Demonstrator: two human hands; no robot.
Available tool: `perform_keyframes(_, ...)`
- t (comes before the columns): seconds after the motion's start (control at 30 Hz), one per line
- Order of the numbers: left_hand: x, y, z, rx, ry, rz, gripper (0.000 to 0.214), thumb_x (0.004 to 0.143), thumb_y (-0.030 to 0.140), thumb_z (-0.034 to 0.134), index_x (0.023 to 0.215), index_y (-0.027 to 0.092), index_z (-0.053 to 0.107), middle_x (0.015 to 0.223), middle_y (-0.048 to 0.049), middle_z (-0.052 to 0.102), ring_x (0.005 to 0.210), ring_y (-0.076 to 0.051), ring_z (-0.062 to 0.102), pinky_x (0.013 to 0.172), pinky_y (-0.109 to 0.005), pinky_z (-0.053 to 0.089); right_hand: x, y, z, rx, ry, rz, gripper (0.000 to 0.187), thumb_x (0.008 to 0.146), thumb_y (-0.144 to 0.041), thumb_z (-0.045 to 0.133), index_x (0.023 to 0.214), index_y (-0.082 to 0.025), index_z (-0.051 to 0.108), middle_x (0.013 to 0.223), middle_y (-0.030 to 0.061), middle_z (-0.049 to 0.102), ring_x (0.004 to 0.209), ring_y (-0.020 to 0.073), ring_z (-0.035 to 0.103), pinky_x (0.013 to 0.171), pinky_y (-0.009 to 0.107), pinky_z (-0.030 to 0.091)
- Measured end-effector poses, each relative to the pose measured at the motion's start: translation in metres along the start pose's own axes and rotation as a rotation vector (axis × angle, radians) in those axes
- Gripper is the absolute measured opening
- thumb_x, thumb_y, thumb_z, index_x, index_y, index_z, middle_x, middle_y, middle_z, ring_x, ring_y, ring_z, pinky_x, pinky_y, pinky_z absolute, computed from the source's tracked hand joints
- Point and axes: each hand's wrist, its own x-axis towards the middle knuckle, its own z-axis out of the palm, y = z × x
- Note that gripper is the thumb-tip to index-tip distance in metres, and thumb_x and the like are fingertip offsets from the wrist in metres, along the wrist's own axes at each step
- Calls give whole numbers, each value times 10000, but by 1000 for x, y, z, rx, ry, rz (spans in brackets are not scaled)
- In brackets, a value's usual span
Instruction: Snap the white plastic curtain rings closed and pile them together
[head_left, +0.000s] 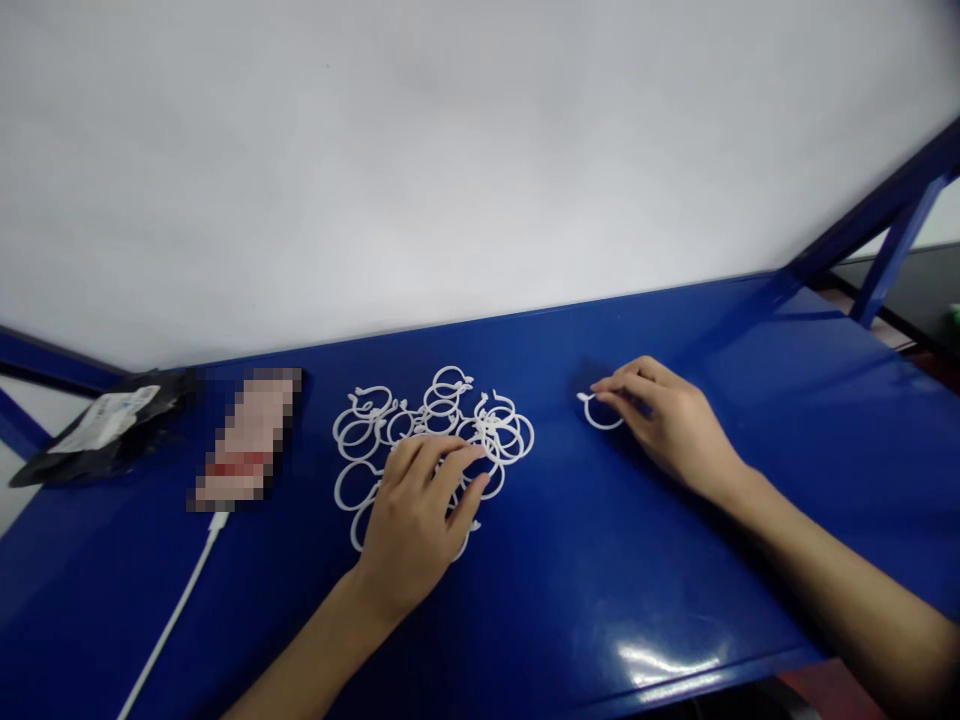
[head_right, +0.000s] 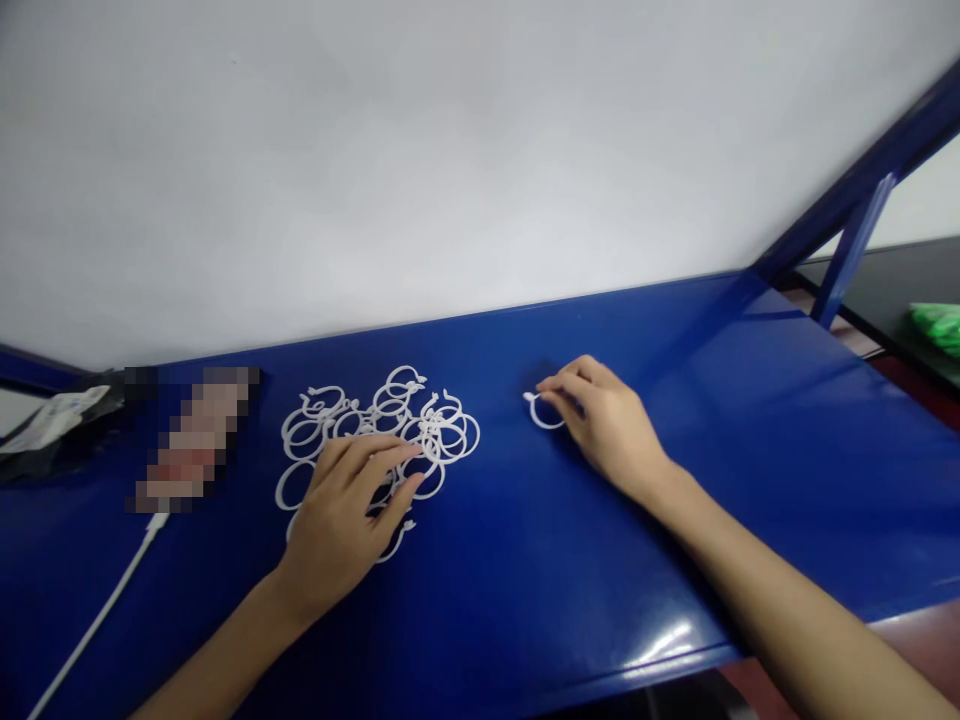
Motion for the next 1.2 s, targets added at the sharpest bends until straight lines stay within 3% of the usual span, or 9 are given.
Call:
perform_keyframes(0.1, 0, -4, -1, 43, 4, 35, 190, 919, 179, 644, 1107, 154, 645, 1035, -66, 672, 984, -215, 578, 879, -393, 492, 4, 32, -7, -237, -46, -10, 218, 963, -291, 562, 1087, -206, 721, 956, 94, 686, 854, 256, 583, 808, 445, 528)
perform_keyframes(0.17, 0, -7, -3, 87, 20, 76, 179, 915, 171, 645, 1093, 150, 651, 1021, -67, 683, 975, -221, 590, 875, -402, 495, 5, 33, -9, -320, -11, -28, 265, 966, -315, 556, 1148, -188, 702, 970, 115, 681, 879, 278, 563, 822, 473, 520)
perform_keyframes(0.27, 2, -15, -9, 197, 55, 160, 166, 902, 172, 663, 1065, 143, 661, 994, -70, 707, 950, -240, 609, 860, -417, 496, 12, 5, -6, -283, 9, -141, 288, 1001, -296, 491, 1180, -163, 673, 1014, 133, 663, 912, 268, 569, 836, 453, 518)
perform_keyframes(0.37, 6, -23, -15, 277, 78, 277, 161, 884, 164, 684, 1040, 131, 663, 979, -76, 722, 934, -250, 623, 843, -412, 499, 26, -32, 4, -83, -223, -331, 312, 1015, -311, 480, 1263, -186, 621, 1098, 115, 631, 927, 219, 611, 802, 375, 543)
perform_keyframes(0.43, 9, -26, -18, 292, 82, 344, 157, 870, 148, 695, 1023, 132, 664, 971, -72, 727, 928, -248, 626, 840, -402, 502, 35, -49, 13, -56, -303, -400, 307, 1011, -326, 490, 1243, -184, 632, 1098, 111, 609, 891, 205, 620, 747, 353, 545)
perform_keyframes(0.7, 12, -29, -13, 297, 72, 429, 120, 869, 137, 680, 986, 149, 654, 904, -43, 713, 894, -221, 602, 860, -388, 493, 44, -45, 32, -48, -336, -485, 257, 1015, -308, 473, 1021, -163, 686, 1116, 114, 542, 742, 145, 591, 648, 320, 530)
perform_keyframes(0.87, 12, -32, -10, 307, 82, 446, 101, 866, 129, 672, 959, 157, 645, 876, -34, 700, 885, -208, 588, 852, -372, 497, 43, -45, 22, 13, -294, -479, 264, 1014, -352, 487, 1035, -183, 688, 1052, 102, 568, 701, 129, 598, 614, 297, 538)
perform_keyframes(1.03, 16, -34, -14, 280, 157, 424, 77, 860, 120, 676, 927, 148, 648, 834, -39, 689, 856, -205, 576, 807, -358, 499, 22, -48, 5, 147, -254, -464, 172, 1010, -280, 519, 1084, -216, 660, 962, 51, 723, 810, 146, 707, 711, 264, 578)
perform_keyframes(1.2, 14, -32, -19, 172, 186, 399, 61, 878, 124, 656, 927, 159, 651, 825, -25, 689, 864, -192, 576, 804, -342, 493, -9, -45, 5, 144, -55, -172, 130, 966, -315, 589, 1023, -245, 683, 944, 19, 777, 759, 156, 746, 672, 255, 589)
